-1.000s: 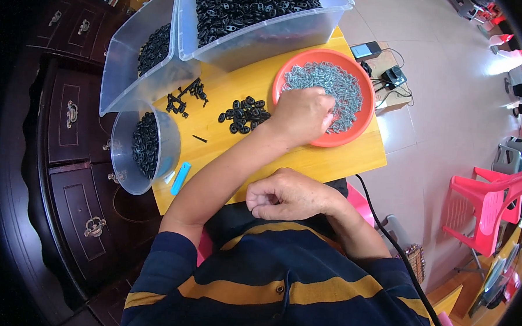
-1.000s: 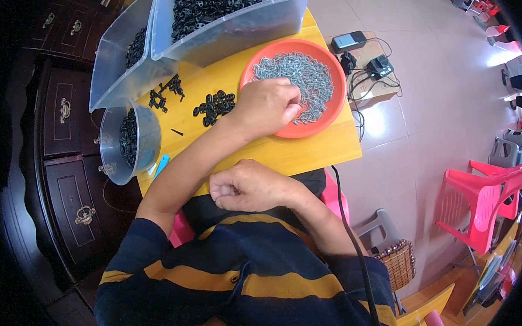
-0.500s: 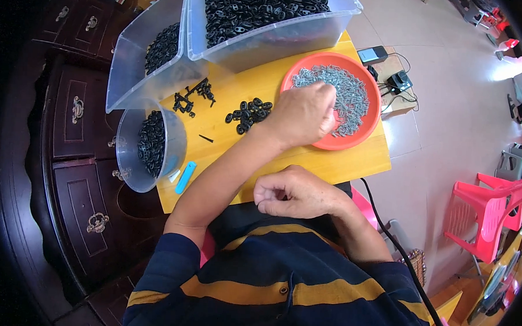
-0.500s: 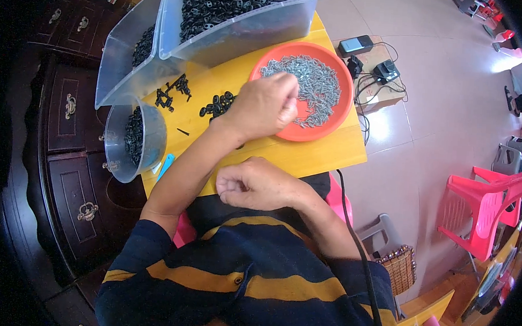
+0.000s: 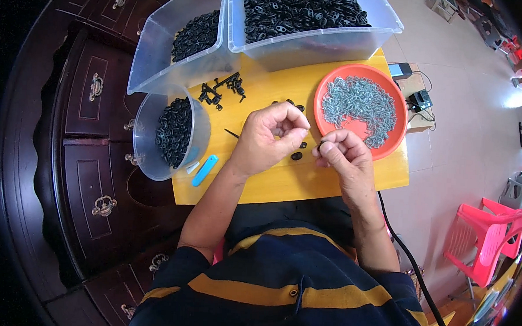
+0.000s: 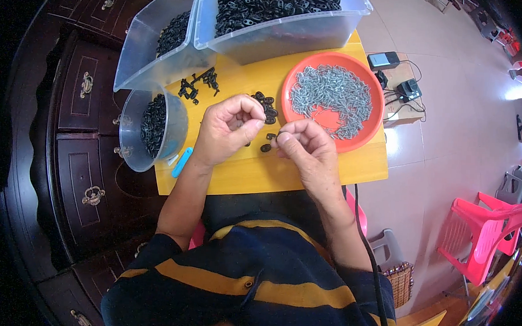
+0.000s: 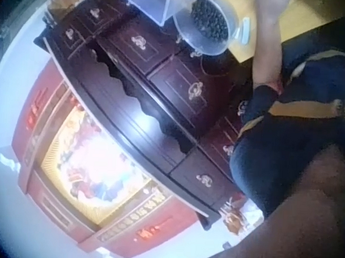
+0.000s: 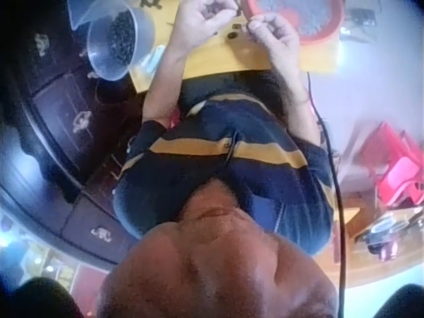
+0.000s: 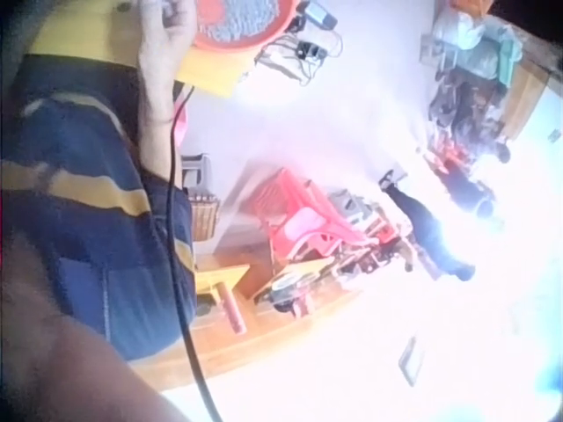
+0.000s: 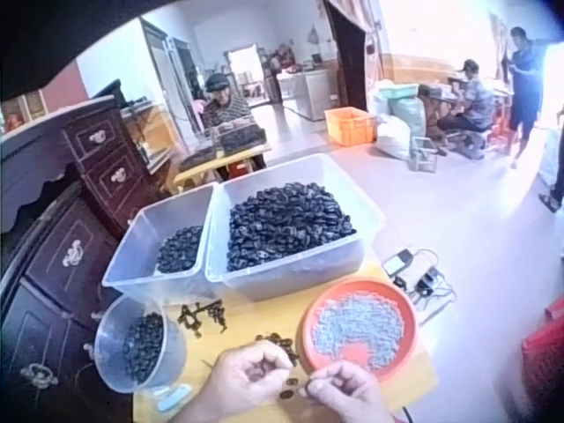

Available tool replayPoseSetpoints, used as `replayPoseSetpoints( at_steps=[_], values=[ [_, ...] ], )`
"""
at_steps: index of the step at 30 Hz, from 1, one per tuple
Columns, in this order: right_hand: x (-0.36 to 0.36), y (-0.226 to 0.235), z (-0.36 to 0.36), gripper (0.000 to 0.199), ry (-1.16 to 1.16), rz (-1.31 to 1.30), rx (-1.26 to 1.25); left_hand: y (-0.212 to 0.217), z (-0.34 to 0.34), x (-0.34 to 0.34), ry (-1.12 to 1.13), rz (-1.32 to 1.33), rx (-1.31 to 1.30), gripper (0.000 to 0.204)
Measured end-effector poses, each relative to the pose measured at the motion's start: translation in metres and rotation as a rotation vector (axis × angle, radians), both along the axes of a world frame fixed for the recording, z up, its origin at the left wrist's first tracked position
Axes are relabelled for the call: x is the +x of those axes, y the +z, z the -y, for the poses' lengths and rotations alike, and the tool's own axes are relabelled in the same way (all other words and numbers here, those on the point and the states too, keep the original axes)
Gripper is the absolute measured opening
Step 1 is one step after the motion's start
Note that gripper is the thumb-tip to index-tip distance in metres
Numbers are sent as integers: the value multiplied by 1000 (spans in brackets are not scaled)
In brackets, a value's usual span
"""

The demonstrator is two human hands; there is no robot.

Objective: The person assembles small components by taking plastic pieces and metal pins from the table and containers and fitting them together by hand.

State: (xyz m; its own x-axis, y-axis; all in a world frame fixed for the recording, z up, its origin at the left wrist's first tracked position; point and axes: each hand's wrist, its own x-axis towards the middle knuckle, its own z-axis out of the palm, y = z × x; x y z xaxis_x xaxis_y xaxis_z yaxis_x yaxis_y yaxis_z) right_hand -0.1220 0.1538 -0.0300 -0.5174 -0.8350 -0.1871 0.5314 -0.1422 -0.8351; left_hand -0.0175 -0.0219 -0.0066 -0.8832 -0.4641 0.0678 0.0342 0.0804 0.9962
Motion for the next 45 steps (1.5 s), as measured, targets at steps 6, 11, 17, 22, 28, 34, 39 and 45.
replayPoseSetpoints(
  at_steps=[6, 11, 17, 22, 28, 34, 39, 45],
  values=[
    [0, 0, 1, 13, -93, -31, -16, 15, -6, 5, -84, 37, -229, 14],
    [2, -1, 2, 14, -115, -48, -12, 19, -14, 2, -71, 61, -248, 24],
    [3, -3, 2, 14, -127, -70, -31, 16, -16, 0, -75, 68, -260, 29],
    [5, -4, 2, 15, -131, -117, -11, 21, -18, -2, -77, 99, -266, 30],
    [5, -4, 2, 15, -133, -115, -2, 20, -16, -1, -70, 104, -300, 30],
    [5, -3, 3, 16, -140, -124, 6, 21, -16, -2, -78, 122, -301, 30],
    [5, -4, 2, 14, -154, -210, 49, 22, -16, -2, -85, 134, -339, 31],
    [8, 0, 2, 13, -191, -334, 86, 24, -17, -4, -96, 149, -356, 28]
  ],
)
